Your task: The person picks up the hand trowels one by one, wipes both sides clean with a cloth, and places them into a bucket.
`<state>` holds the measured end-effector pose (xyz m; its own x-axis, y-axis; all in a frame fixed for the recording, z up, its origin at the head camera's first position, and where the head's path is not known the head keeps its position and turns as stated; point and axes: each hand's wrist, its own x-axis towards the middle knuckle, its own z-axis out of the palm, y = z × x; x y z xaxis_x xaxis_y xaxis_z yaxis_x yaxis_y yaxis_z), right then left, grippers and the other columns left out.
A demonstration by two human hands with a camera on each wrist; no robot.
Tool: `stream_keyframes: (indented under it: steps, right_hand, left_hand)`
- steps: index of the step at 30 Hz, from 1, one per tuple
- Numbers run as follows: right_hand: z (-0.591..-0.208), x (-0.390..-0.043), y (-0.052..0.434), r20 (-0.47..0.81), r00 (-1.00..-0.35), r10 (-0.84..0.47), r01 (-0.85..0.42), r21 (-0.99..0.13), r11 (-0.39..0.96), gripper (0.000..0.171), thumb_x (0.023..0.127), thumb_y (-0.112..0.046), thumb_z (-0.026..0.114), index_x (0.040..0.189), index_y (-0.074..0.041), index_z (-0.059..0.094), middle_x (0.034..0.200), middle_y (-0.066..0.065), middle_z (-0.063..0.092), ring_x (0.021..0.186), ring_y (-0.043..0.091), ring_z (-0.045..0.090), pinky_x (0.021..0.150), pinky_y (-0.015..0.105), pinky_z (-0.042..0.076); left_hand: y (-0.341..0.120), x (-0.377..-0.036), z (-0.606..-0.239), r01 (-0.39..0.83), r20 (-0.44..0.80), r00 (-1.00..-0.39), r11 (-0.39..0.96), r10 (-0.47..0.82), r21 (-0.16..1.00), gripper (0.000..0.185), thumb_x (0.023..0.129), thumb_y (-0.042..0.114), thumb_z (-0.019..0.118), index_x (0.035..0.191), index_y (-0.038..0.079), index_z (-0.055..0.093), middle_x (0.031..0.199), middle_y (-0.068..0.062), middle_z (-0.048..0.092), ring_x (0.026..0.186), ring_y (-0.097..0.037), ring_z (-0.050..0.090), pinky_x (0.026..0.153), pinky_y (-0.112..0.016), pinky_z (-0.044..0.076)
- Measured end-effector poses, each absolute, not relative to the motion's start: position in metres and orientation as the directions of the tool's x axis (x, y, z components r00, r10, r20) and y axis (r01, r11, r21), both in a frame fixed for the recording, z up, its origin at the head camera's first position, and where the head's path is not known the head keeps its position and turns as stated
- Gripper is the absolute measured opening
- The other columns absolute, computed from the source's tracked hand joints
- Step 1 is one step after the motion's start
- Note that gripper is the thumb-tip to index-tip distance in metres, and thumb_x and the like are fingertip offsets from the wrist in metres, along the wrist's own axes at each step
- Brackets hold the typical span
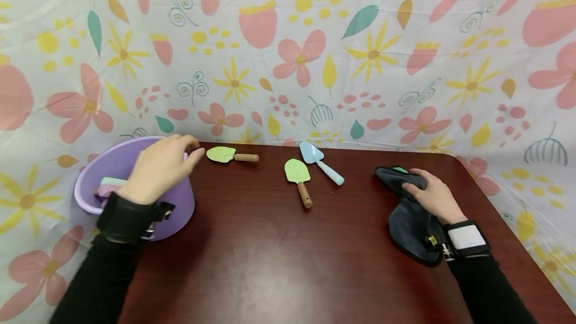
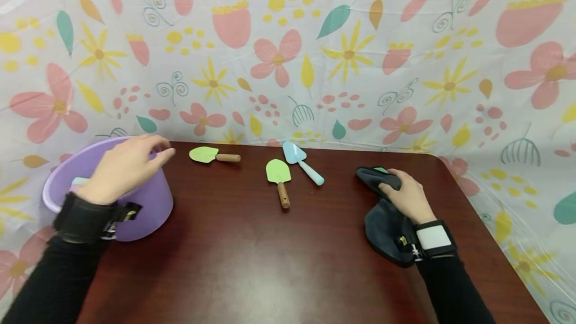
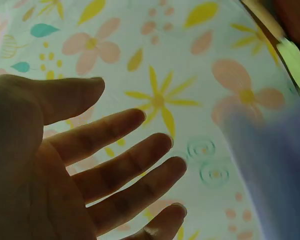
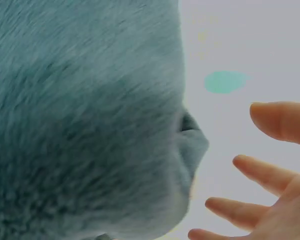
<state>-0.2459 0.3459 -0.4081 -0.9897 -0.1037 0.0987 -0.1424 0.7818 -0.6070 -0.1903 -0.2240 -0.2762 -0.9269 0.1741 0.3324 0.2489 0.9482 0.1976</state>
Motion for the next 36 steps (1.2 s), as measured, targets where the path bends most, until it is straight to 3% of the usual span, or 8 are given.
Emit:
stream_keyframes:
  steps: [10, 14, 20, 25, 31, 33, 36]
  right_hand:
    - [-0.404, -0.223, 0.344, 0.181, -0.981, -0.065, -0.162, -0.599, 0.784, 0.062, 0.101, -0.034, 0.055, 0.146, 0.004, 0.035, 0.141, 0.037, 0.035, 0.122, 0.059, 0.035, 0.089, 0.070, 0.032]
    - [-0.407, -0.224, 0.346, 0.170, -0.984, -0.062, -0.152, -0.593, 0.791, 0.063, 0.101, -0.035, 0.054, 0.146, 0.005, 0.034, 0.140, 0.038, 0.035, 0.120, 0.058, 0.037, 0.088, 0.069, 0.033]
    - [-0.414, -0.236, 0.353, 0.096, -0.994, -0.061, -0.106, -0.595, 0.797, 0.069, 0.100, -0.039, 0.054, 0.148, 0.004, 0.030, 0.142, 0.040, 0.030, 0.121, 0.060, 0.034, 0.088, 0.069, 0.034]
    - [-0.417, -0.253, 0.358, 0.017, -0.994, -0.104, -0.096, -0.550, 0.829, 0.073, 0.099, -0.042, 0.056, 0.148, 0.005, 0.028, 0.141, 0.041, 0.030, 0.121, 0.059, 0.035, 0.089, 0.068, 0.036]
    - [-0.414, -0.275, 0.362, -0.098, -0.986, -0.132, -0.070, -0.479, 0.875, 0.083, 0.097, -0.050, 0.055, 0.147, 0.008, 0.026, 0.142, 0.042, 0.027, 0.122, 0.061, 0.033, 0.092, 0.068, 0.034]
    - [-0.411, -0.284, 0.360, -0.141, -0.980, -0.138, -0.059, -0.458, 0.887, 0.085, 0.096, -0.052, 0.056, 0.148, 0.008, 0.025, 0.142, 0.043, 0.026, 0.121, 0.062, 0.032, 0.092, 0.068, 0.034]
    - [-0.410, -0.295, 0.355, -0.196, -0.969, -0.149, -0.053, -0.425, 0.904, 0.086, 0.094, -0.051, 0.058, 0.148, 0.008, 0.026, 0.143, 0.043, 0.025, 0.122, 0.062, 0.032, 0.093, 0.068, 0.034]
  left_hand:
    - [-0.154, -0.227, -0.310, 0.277, 0.225, -0.953, 0.878, 0.201, 0.390, 0.030, 0.100, 0.038, 0.054, 0.113, 0.016, 0.069, 0.093, -0.002, 0.068, 0.080, -0.022, 0.062, 0.070, -0.043, 0.048]
    - [-0.134, -0.242, -0.334, 0.269, 0.152, -0.963, 0.866, 0.225, 0.423, 0.034, 0.100, 0.039, 0.054, 0.116, 0.012, 0.068, 0.098, -0.004, 0.069, 0.087, -0.024, 0.064, 0.076, -0.044, 0.049]
    - [-0.102, -0.261, -0.365, 0.181, -0.002, -0.979, 0.881, 0.202, 0.437, 0.040, 0.102, 0.043, 0.050, 0.125, 0.013, 0.064, 0.119, -0.009, 0.064, 0.103, -0.035, 0.060, 0.086, -0.052, 0.045]
    - [-0.072, -0.274, -0.384, 0.121, -0.081, -0.982, 0.897, 0.170, 0.424, 0.041, 0.102, 0.046, 0.048, 0.114, 0.013, 0.067, 0.105, -0.006, 0.065, 0.093, -0.029, 0.061, 0.079, -0.046, 0.047]
    - [-0.038, -0.291, -0.405, 0.029, -0.163, -0.981, 0.906, 0.107, 0.422, 0.049, 0.100, 0.053, 0.046, 0.096, 0.008, 0.067, 0.095, -0.012, 0.064, 0.075, -0.028, 0.060, 0.065, -0.037, 0.047]
    - [-0.029, -0.295, -0.410, -0.012, -0.193, -0.978, 0.908, 0.077, 0.419, 0.051, 0.099, 0.054, 0.046, 0.092, 0.008, 0.067, 0.091, -0.012, 0.064, 0.075, -0.028, 0.060, 0.066, -0.037, 0.047]
    - [-0.017, -0.298, -0.416, -0.063, -0.241, -0.970, 0.920, 0.035, 0.387, 0.055, 0.099, 0.057, 0.044, 0.097, 0.008, 0.069, 0.098, -0.012, 0.066, 0.088, -0.029, 0.062, 0.074, -0.038, 0.048]
